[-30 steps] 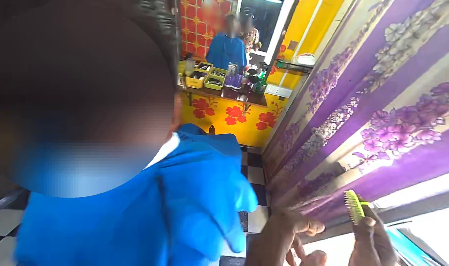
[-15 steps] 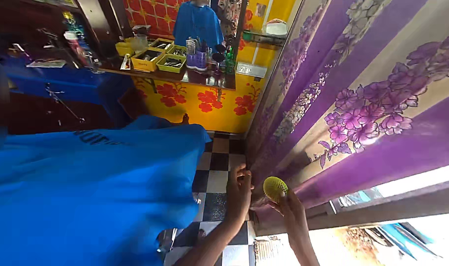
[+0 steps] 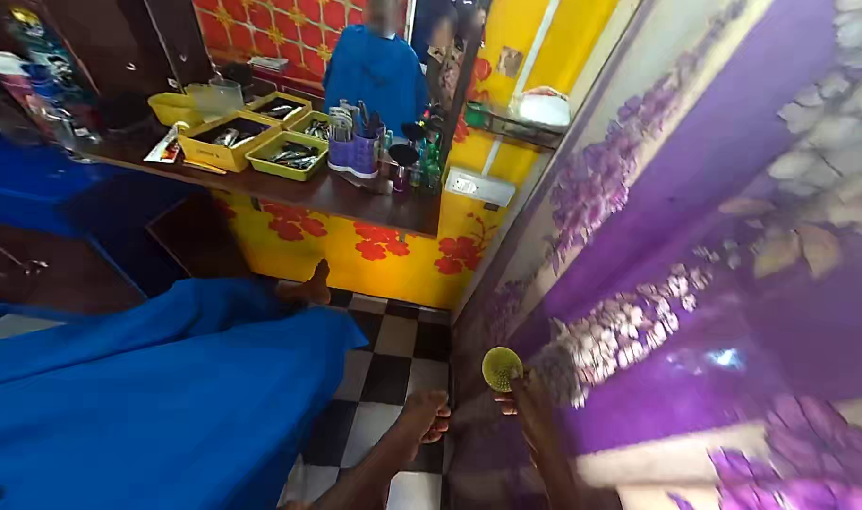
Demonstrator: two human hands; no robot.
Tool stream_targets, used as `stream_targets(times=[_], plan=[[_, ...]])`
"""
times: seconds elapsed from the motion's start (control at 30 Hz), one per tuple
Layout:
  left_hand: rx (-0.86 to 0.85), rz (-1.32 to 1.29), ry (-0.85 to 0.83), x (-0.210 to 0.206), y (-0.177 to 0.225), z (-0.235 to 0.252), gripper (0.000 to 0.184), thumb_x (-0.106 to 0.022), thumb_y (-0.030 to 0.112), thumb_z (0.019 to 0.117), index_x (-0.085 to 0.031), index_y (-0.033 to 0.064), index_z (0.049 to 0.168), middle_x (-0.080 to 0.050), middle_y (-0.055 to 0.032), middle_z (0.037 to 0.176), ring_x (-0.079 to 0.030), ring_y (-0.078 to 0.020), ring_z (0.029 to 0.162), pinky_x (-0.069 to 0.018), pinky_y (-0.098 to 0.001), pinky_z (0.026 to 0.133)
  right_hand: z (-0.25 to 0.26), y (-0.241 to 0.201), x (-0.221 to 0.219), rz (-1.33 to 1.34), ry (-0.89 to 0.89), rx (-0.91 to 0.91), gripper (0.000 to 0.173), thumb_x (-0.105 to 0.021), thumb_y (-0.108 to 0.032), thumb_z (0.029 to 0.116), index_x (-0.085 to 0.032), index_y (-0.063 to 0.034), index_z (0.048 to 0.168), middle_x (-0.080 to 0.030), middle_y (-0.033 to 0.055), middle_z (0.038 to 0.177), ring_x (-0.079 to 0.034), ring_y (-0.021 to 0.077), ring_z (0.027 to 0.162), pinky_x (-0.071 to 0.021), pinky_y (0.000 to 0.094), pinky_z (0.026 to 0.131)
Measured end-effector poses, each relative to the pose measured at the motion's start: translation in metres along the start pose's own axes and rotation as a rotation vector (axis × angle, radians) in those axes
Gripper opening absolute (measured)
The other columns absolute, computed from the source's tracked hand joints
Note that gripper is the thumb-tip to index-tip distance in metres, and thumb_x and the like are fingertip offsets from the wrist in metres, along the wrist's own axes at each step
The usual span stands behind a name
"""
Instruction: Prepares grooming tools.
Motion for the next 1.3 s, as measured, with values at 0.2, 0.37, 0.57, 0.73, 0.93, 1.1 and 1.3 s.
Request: stream_targets(times=[0.2, 0.37, 0.57, 0.73, 0.93, 1.1, 1.3], plan=[[-0.113, -0.043, 0.082, 0.043, 0.075, 0.038, 0.041, -0.049, 0.03, 0.1089, -0.054, 0.0009, 0.137, -0.066, -0.0153, 0.115, -0.066, -0.0223, 0.09, -0.0554, -0.0389, 0.08, 0.115, -0.091, -0.061, -0.177, -0.117, 0.334, 0.032, -0.052, -0.02, 0.1058, -0.059, 0.0018, 0.128, -0.07, 0.0108, 0.094, -0.069, 0.0169, 0.074, -0.0581, 0.0338, 0.064], [-0.299, -0.088, 0.123, 0.095, 0.148, 0.044, 0.046, -0.052, 0.039, 0.1066, -0.055, 0.0053, 0.137, -0.067, -0.0119, 0.119, -0.068, -0.0214, 0.093, -0.0567, -0.0388, 0.082, 0.205, -0.143, -0.165, -0.459, -0.242, 0.822, 0.028, -0.066, -0.023, 0.0979, -0.074, -0.0042, 0.117, -0.071, 0.0139, 0.109, -0.068, 0.0204, 0.079, -0.0594, 0.0399, 0.073], [-0.325, -0.355, 0.591, 0.166, 0.176, 0.069, 0.036, -0.054, 0.03, 0.1071, -0.058, 0.0016, 0.129, -0.067, -0.0115, 0.11, -0.066, -0.0179, 0.087, -0.0548, -0.0336, 0.076, 0.31, -0.182, -0.321, -0.496, -0.47, 1.253, 0.02, -0.075, -0.011, 0.0903, -0.078, -0.0059, 0.109, -0.072, 0.0164, 0.105, -0.072, 0.0291, 0.085, -0.0606, 0.0473, 0.074], [-0.187, -0.485, 0.755, 0.171, 0.18, 0.083, 0.037, -0.054, 0.03, 0.1073, -0.057, 0.0019, 0.132, -0.067, -0.0131, 0.112, -0.066, -0.0196, 0.085, -0.0544, -0.0355, 0.076, 0.382, -0.19, -0.421, -0.591, -0.681, 1.407, 0.022, -0.071, -0.013, 0.093, -0.077, -0.0075, 0.113, -0.071, 0.0173, 0.114, -0.07, 0.0341, 0.101, -0.0579, 0.0535, 0.087], [-0.195, -0.575, 0.808, 0.171, 0.185, 0.102, 0.037, -0.054, 0.029, 0.1067, -0.057, 0.0021, 0.132, -0.067, -0.0119, 0.11, -0.066, -0.0165, 0.083, -0.055, -0.0327, 0.075, 0.408, -0.198, -0.465, -0.483, -0.727, 1.426, 0.033, -0.067, -0.014, 0.0954, -0.069, -0.0023, 0.126, -0.067, 0.0215, 0.126, -0.065, 0.0394, 0.116, -0.0522, 0.0578, 0.099], [-0.216, -0.585, 0.868, 0.196, 0.19, 0.1, 0.035, -0.054, 0.027, 0.1065, -0.058, 0.0015, 0.13, -0.067, -0.012, 0.11, -0.066, -0.0157, 0.082, -0.0545, -0.032, 0.074, 0.368, -0.18, -0.466, -0.469, -0.812, 1.527, 0.027, -0.06, -0.02, 0.099, -0.076, -0.0081, 0.117, -0.071, 0.0147, 0.119, -0.068, 0.0341, 0.111, -0.0541, 0.0541, 0.096], [-0.222, -0.613, 0.814, 0.234, 0.207, 0.118, 0.035, -0.053, 0.025, 0.1071, -0.057, 0.0011, 0.131, -0.067, -0.0126, 0.111, -0.065, -0.0171, 0.083, -0.0541, -0.0331, 0.074, 0.347, -0.177, -0.475, -0.565, -0.913, 1.621, 0.029, -0.062, -0.027, 0.0985, -0.076, -0.0114, 0.119, -0.072, 0.011, 0.12, -0.069, 0.0298, 0.11, -0.0562, 0.05, 0.093]])
Point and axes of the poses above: each hand's wrist, its own z-axis towards the middle knuckle, its own x-axis out of the back of the hand, y = z × x, the point moved 5 cm from there along z, towards the middle knuckle
